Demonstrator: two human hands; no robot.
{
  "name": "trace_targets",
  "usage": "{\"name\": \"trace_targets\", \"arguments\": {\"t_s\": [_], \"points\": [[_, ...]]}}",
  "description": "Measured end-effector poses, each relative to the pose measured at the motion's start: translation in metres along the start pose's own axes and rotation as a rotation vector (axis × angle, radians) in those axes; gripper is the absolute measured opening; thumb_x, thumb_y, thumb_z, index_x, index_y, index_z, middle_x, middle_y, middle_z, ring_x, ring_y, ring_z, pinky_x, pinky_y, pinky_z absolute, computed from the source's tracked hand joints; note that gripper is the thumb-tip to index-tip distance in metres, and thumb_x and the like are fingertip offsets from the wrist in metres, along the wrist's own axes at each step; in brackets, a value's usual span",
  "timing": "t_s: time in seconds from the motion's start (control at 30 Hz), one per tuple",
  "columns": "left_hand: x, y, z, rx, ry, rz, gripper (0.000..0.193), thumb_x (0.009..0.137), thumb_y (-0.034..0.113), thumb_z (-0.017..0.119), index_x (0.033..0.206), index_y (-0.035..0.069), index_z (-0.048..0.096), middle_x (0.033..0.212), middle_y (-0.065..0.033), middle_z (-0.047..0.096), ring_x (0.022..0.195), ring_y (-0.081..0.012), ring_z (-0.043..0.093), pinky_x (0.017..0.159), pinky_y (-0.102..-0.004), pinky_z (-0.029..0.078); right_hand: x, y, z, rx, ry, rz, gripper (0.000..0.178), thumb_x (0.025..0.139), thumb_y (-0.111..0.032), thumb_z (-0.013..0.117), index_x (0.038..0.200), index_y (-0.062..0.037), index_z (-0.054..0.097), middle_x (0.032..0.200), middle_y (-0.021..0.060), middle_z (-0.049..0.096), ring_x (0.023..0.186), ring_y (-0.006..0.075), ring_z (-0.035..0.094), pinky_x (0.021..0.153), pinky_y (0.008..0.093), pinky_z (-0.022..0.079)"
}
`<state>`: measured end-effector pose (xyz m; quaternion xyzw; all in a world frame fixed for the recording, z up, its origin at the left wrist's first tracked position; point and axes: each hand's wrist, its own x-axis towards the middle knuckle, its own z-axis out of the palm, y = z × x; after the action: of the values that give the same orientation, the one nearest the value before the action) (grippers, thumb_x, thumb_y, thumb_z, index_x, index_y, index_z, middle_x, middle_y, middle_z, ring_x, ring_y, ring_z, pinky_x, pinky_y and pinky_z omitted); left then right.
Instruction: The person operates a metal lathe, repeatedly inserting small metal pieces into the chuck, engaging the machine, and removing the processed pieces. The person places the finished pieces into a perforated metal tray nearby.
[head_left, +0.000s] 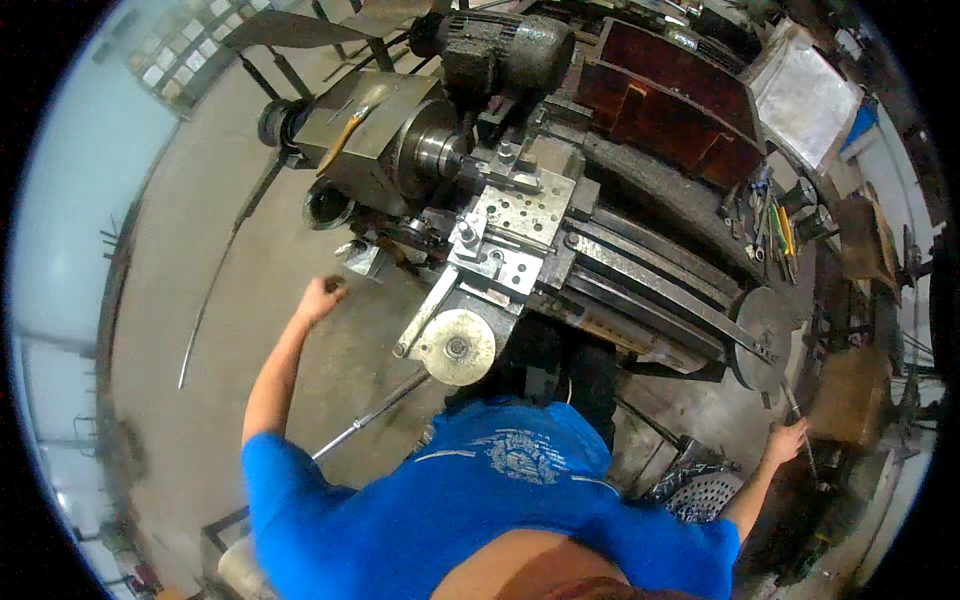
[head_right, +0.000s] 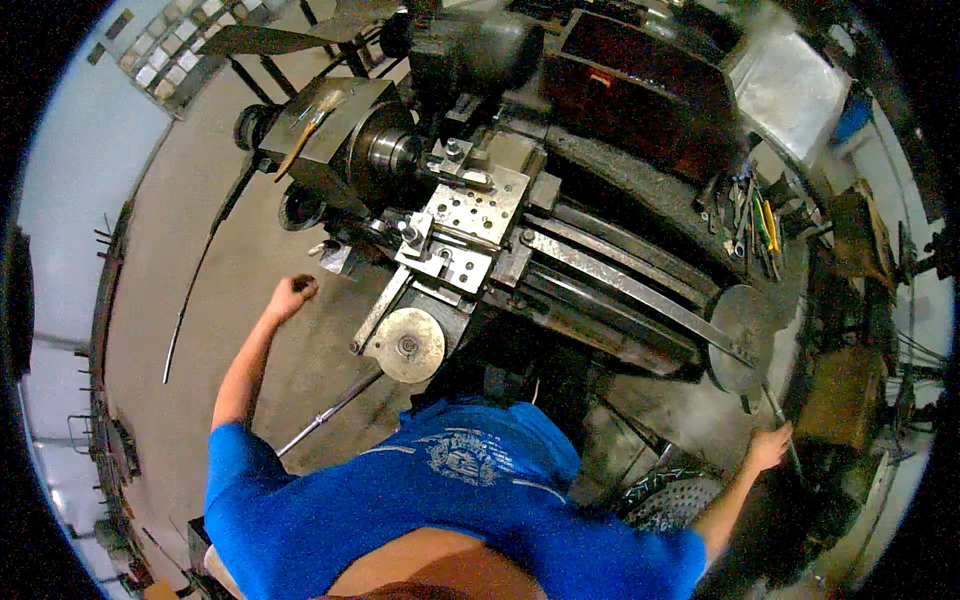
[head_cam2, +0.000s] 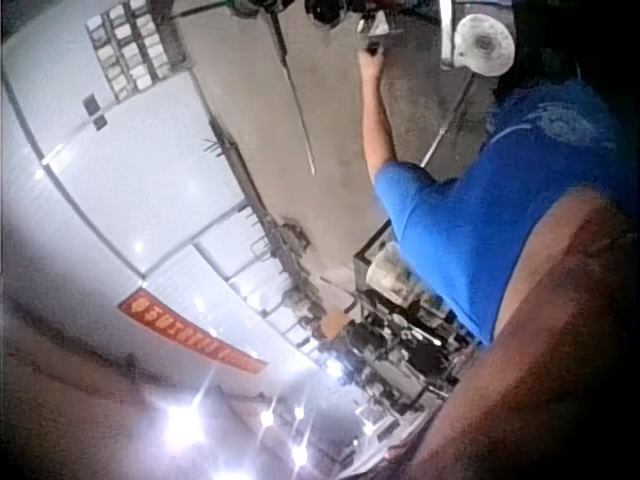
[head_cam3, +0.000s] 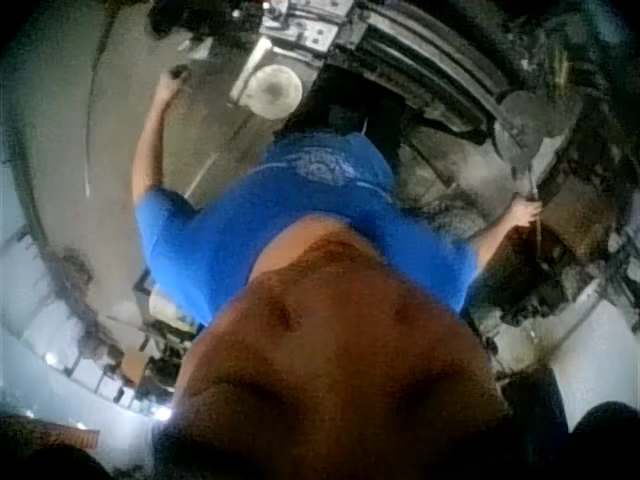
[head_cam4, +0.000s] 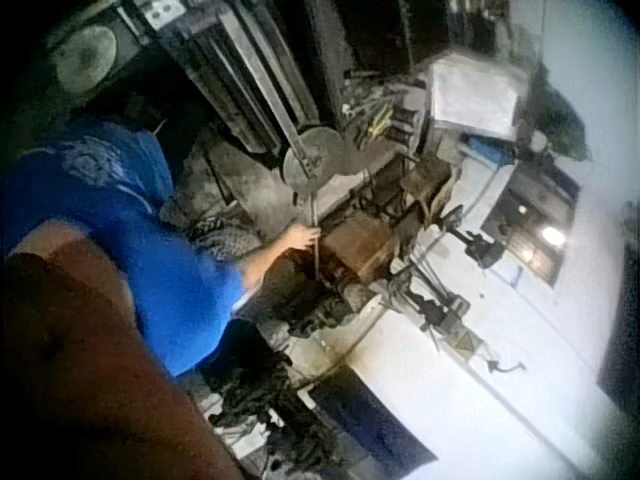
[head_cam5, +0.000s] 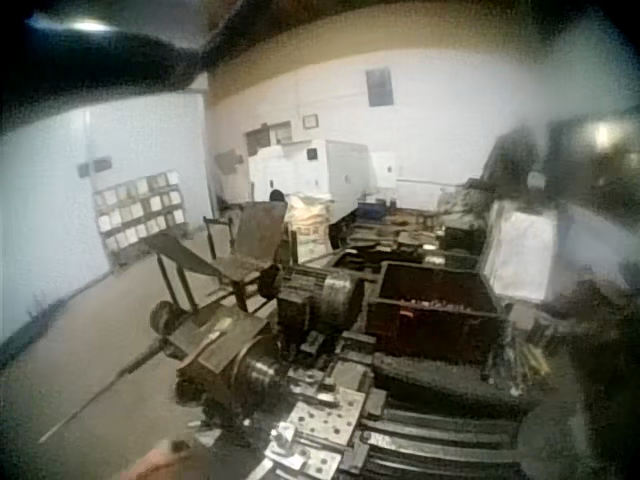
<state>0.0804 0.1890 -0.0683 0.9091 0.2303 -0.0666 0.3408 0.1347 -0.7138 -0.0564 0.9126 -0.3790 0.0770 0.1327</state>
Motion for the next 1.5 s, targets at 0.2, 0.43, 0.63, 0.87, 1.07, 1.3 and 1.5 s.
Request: {"name": "trace_targets", "arguments": {"t_s": [0.2, 0.43, 0.63, 0.87, 1.07, 1.3, 1.5], "points": [[0.095, -0.011, 0.002, 0.724, 0.051, 0.016, 0.033, 0.077, 0.035, 0.053, 0.088, 0.003, 0.054, 0.09, -0.0182, 0.058, 0.088, -0.0316, 0.056, 0.073, -0.0403, 0.045, -0.014, 0.022, -0.018, 0.166, -0.163, -0.034, 0.049, 0.063, -0.024, 0.053, 0.108, -0.0046, 0.051, 0.097, 0.0211, 0.056, 0.09, 0.0374, 0.053, 0.077, 0.042, 0.043], [0.103, -0.01, 0.078, 0.179, 0.506, -0.309, 0.039, 0.076, 0.036, 0.052, 0.083, -0.002, 0.057, 0.085, -0.0224, 0.059, 0.08, -0.0378, 0.056, 0.072, -0.0433, 0.044, -0.056, -0.01, -0.054, 0.335, -0.268, 0.001, 0.044, 0.06, -0.025, 0.059, 0.096, -0.0004, 0.057, 0.095, 0.0224, 0.057, 0.092, 0.0361, 0.052, 0.08, 0.0382, 0.041], [0.109, -0.034, 0.066, 0.406, 0.28, -0.071, 0.03, 0.075, 0.027, 0.047, 0.093, 0.003, 0.053, 0.085, -0.0198, 0.06, 0.078, -0.0359, 0.058, 0.071, -0.0447, 0.045, -0.046, -0.066, -0.119, 0.455, -0.064, -0.339, 0.033, 0.063, -0.02, 0.058, 0.089, -0.0003, 0.061, 0.084, 0.0214, 0.06, 0.082, 0.034, 0.057, 0.073, 0.0368, 0.043], [0.092, -0.018, 0.024, 0.58, 0.08, -0.118, 0.037, 0.076, 0.037, 0.053, 0.099, 0.007, 0.052, 0.089, -0.0145, 0.06, 0.088, -0.0314, 0.056, 0.074, -0.0427, 0.044, -0.06, -0.263, -0.255, 0.695, -0.104, -0.745, 0.036, 0.061, -0.01, 0.055, 0.096, -0.0022, 0.06, 0.089, 0.0155, 0.061, 0.081, 0.0228, 0.059, 0.074, 0.029, 0.044], [0.024, 0.021, -0.11, 0.31, 0.476, 0.081, 0.041, 0.079, 0.038, 0.051, 0.107, 0.008, 0.054, 0.094, -0.0136, 0.06, 0.087, -0.0277, 0.057, 0.074, -0.0355, 0.044, -0.156, -0.44, -0.322, 1.071, -0.299, -1.487, 0.043, 0.055, -0.019, 0.058, 0.097, -0.007, 0.061, 0.093, 0.0133, 0.061, 0.084, 0.0237, 0.059, 0.078, 0.0313, 0.045], [-0.069, -0.106, -0.18, 0.62, 0.723, -0.241, 0.038, 0.08, 0.038, 0.05, 0.096, 0.005, 0.057, 0.091, -0.016, 0.06, 0.085, -0.031, 0.057, 0.07, -0.0397, 0.045, -0.238, -0.534, -0.342, 0.488, -0.327, -1.64, 0.029, 0.052, -0.023, 0.059, 0.074, -0.005, 0.064, 0.078, 0.0153, 0.062, 0.075, 0.0294, 0.06, 0.068, 0.0338, 0.048], [-0.112, 0.003, -0.111, 0.517, 0.622, -0.498, 0.051, 0.067, 0.052, 0.058, 0.084, 0.004, 0.055, 0.079, -0.0155, 0.059, 0.076, -0.0339, 0.057, 0.067, -0.0412, 0.044, -0.238, -0.534, -0.338, 0.57, -0.296, -1.646, 0.031, 0.051, -0.024, 0.059, 0.075, -0.0039, 0.064, 0.078, 0.0155, 0.062, 0.075, 0.0291, 0.06, 0.068, 0.0346, 0.048]]}}
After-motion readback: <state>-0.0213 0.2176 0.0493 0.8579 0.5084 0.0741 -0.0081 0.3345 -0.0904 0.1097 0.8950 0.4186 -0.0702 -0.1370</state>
